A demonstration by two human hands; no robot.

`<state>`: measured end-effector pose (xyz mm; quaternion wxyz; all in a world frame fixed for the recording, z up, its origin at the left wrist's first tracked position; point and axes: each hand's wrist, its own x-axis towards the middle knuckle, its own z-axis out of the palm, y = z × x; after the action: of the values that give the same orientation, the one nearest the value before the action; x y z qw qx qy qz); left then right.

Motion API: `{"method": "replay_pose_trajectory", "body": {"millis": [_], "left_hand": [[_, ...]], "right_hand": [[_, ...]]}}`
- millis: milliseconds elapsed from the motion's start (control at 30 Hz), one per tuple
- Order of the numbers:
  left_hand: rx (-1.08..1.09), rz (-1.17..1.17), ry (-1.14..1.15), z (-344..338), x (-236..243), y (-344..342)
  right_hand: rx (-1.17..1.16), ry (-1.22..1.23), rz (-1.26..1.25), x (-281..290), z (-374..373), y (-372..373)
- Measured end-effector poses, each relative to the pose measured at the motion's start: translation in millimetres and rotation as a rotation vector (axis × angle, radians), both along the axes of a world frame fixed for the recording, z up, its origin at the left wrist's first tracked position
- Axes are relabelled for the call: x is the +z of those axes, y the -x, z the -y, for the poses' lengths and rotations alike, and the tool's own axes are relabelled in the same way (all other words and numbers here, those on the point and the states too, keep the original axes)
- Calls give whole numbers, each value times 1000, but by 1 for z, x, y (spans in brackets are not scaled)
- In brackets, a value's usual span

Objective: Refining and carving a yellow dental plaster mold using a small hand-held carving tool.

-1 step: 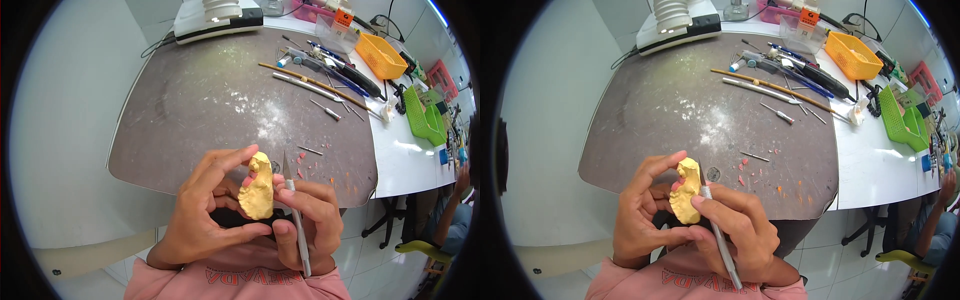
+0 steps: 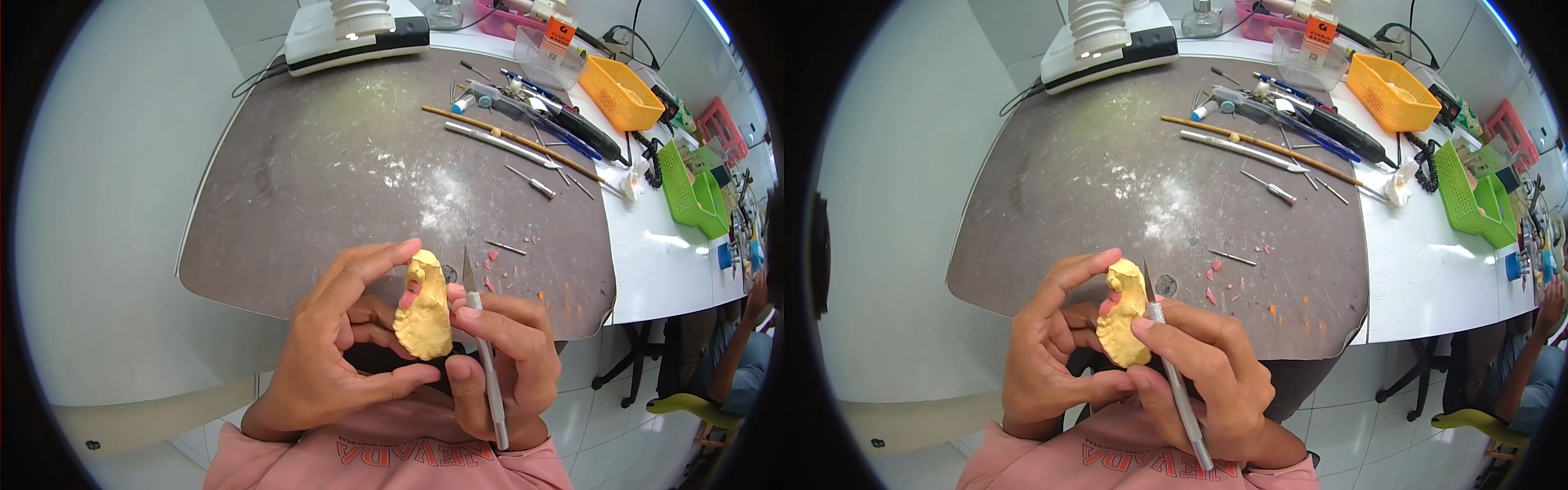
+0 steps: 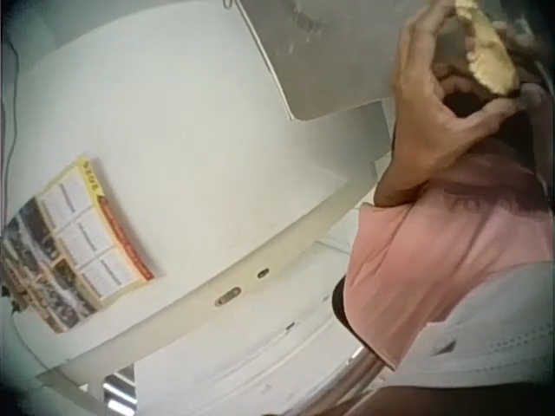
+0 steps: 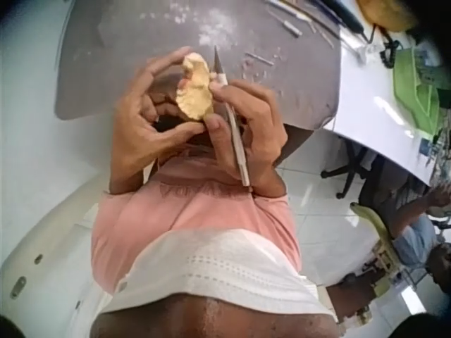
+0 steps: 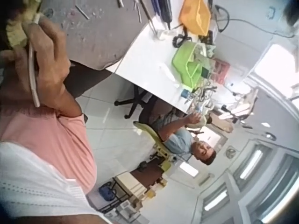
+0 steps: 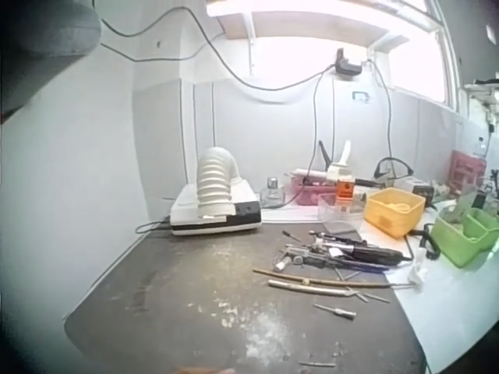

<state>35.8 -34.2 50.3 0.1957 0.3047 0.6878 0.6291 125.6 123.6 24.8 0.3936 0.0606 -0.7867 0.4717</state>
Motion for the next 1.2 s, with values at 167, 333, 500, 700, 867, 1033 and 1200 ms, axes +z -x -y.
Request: {"method": "replay_pose_trajectory", "body": {"millis": [167, 333, 500, 700, 867, 1033, 1200], "left_hand": [[2, 191, -188, -2, -12, -6], [20, -179, -163, -9, -30, -1], [82, -259, -248, -11, -42, -3], [114, -265, -310, -12, -45, -3], [86, -269, -296, -11, -42, -3], [79, -298, -284, -11, -40, -1], [84, -301, -297, -12, -41, -2]], "right_hand": [[29, -28, -32, 3, -4, -2], [-18, 242, -178, -7, 3, -6], [-19, -63, -109, -6, -5, -9], [-20, -77, -93, -12, -2, -3], [-14, -72, -79, -14, -5, -5], [-1, -76, -73, -14, -7, -4], [3, -80, -86, -15, -9, -4]]}}
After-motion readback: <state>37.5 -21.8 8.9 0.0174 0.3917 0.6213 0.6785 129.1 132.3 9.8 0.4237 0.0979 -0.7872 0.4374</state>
